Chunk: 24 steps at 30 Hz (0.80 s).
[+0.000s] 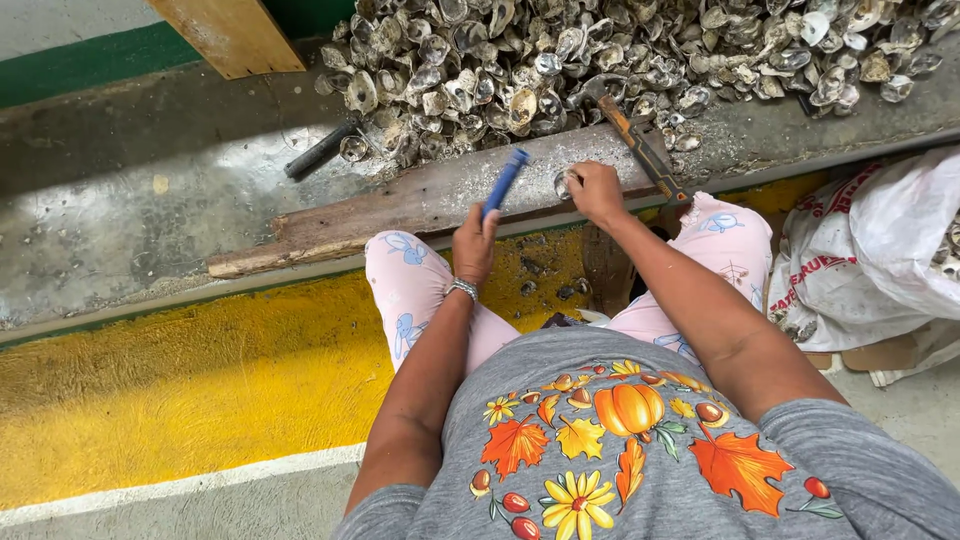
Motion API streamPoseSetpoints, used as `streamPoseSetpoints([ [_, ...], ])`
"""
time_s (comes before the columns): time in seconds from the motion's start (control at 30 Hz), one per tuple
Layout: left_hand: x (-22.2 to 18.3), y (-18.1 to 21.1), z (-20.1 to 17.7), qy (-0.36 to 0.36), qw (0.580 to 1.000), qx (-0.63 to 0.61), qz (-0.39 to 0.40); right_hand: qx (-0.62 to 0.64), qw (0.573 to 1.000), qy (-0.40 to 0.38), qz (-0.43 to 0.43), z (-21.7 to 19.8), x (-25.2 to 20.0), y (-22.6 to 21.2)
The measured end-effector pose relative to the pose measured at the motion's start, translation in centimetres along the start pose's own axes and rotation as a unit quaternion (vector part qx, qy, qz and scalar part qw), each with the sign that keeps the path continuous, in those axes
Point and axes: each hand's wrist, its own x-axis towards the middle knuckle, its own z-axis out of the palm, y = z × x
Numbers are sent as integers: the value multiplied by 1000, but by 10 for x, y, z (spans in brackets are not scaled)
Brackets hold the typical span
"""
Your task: The recorder uses a hammer and a blue-handled prying tool to open oyster shells on a wooden block.
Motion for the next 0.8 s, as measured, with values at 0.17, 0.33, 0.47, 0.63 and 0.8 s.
streamPoseSetpoints([
  [0.17, 6, -11, -5, 117, 990, -26, 68, 187, 982, -23, 22, 1, -3, 12],
  [0.33, 3, -7, -8, 97, 993, 19, 71, 379, 920, -79, 65, -11, -13, 1],
  [0.47, 3, -5, -9, 115, 991, -28, 65, 415, 899, -127, 51, -24, -17, -15],
  [0.63, 3, -4, -11, 112, 992, -26, 57, 148, 986, -37, 72, -29, -13, -10],
  [0.8, 2, -5, -12, 124, 990, -27, 58, 179, 978, -5, 112, -83, -33, -11],
])
